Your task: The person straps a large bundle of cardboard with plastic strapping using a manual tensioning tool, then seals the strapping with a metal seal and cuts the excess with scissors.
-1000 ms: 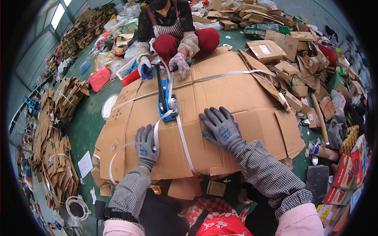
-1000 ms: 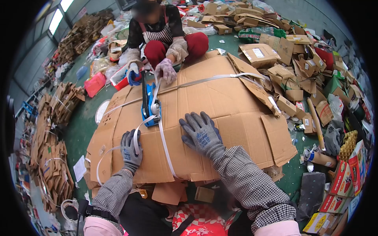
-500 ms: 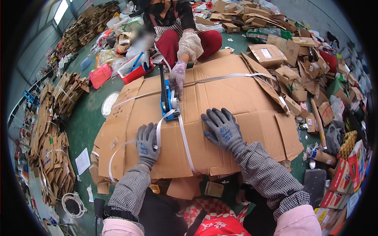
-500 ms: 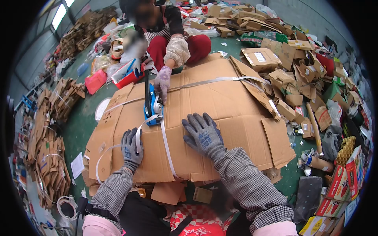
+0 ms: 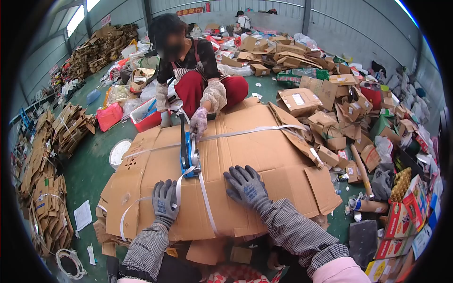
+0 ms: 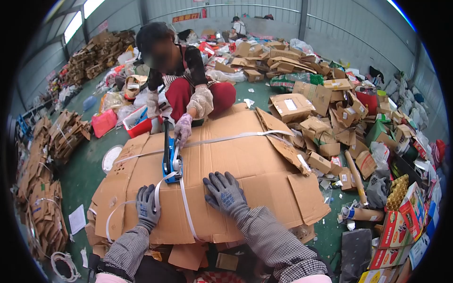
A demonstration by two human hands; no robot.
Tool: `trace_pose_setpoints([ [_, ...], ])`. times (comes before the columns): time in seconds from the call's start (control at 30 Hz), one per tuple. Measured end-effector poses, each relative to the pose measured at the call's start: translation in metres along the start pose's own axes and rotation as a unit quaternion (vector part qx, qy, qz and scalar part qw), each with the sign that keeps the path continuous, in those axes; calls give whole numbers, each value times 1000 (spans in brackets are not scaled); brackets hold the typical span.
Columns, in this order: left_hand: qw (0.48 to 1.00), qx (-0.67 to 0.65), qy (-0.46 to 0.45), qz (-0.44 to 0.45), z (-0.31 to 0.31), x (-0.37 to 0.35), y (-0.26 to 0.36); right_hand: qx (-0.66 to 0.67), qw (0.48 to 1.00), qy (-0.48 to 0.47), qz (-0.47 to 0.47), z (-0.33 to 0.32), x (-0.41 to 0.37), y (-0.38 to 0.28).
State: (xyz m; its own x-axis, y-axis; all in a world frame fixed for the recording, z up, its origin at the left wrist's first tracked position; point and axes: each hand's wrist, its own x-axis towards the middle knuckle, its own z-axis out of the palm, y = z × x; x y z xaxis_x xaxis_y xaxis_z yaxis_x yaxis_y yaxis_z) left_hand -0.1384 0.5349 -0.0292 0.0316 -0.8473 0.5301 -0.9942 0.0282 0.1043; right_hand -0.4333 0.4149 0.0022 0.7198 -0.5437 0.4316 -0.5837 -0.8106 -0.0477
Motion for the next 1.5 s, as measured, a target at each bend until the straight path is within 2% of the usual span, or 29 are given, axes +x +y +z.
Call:
trace_pose_setpoints([
  [0.5,1000,-14,20,-2,-4,1,4,-13,1000,-8,0,-7,2,-7],
  [1.13,1000,-9,-11,-17,-9,3,5,-10,1000,-10,2,-7,5,-7],
  [1.5,1000,-18,16,-3,-4,5,2,8,1000,-5,8,-7,5,-5],
])
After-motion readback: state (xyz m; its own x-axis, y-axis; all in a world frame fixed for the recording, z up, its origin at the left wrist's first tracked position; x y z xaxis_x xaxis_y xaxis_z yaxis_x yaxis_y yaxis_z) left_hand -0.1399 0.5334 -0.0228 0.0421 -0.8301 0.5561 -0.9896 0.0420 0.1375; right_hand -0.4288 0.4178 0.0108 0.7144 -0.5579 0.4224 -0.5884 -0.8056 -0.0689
